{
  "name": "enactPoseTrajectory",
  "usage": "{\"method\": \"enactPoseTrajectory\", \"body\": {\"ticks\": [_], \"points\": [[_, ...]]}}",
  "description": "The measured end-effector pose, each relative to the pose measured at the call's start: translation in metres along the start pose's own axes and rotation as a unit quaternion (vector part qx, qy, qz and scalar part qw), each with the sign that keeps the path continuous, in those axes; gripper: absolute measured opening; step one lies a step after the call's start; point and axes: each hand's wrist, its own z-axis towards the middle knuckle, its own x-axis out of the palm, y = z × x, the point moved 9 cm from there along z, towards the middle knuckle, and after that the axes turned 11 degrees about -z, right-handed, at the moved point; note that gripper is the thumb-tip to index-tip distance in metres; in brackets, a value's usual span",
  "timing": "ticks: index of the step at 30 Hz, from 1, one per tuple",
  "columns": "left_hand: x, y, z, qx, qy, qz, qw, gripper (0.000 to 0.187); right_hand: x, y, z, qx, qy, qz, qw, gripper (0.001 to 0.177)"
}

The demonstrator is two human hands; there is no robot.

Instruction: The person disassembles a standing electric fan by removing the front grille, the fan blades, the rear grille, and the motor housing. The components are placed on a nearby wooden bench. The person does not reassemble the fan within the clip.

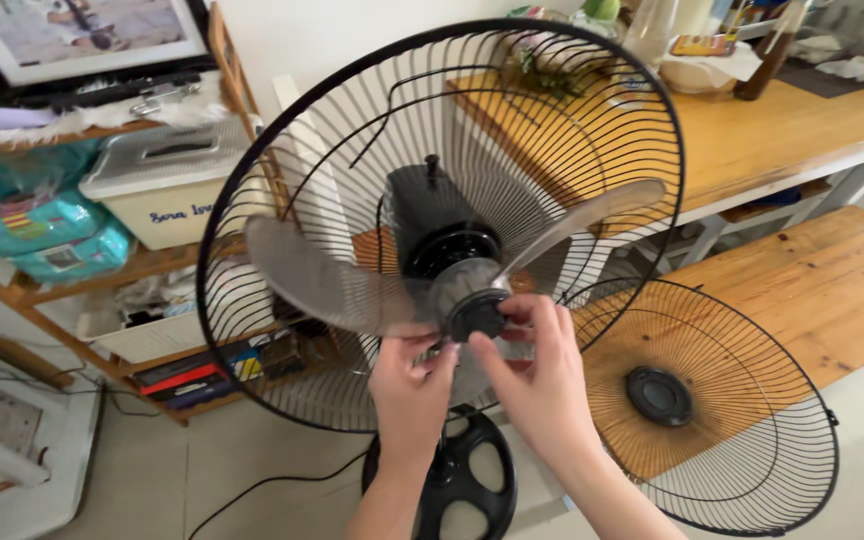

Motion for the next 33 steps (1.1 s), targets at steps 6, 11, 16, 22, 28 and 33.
{"method": "enactPoseTrajectory", "body": {"ticks": [6, 11, 16, 22, 28, 33], "points": [[-0.001, 0.005, 0.004, -0.044, 0.046, -0.122, 0.99, 0.021, 0.009, 0.013, -0.002, 0.018, -0.062, -0.036, 0.997, 0.043], [-0.003, 0.011, 0.009, -0.099, -0.001, -0.136, 0.986, 0.03, 0.006, 0.024, -0.002, -0.029, -0.085, -0.098, 0.991, 0.034], [0.003, 0.007, 0.013, -0.086, 0.017, -0.154, 0.984, 0.03, 0.007, 0.03, -0.001, -0.063, -0.075, -0.122, 0.988, 0.032], [0.003, 0.005, 0.011, -0.071, 0.019, -0.147, 0.986, 0.03, 0.009, 0.033, -0.003, -0.108, -0.084, -0.141, 0.981, 0.031], [0.004, 0.001, 0.008, -0.062, 0.02, -0.15, 0.987, 0.029, 0.009, 0.025, -0.003, -0.066, -0.079, -0.125, 0.987, 0.032], [0.002, 0.004, 0.009, -0.064, 0.006, -0.121, 0.991, 0.029, 0.009, 0.01, -0.003, 0.036, -0.097, -0.043, 0.994, 0.031]]}}
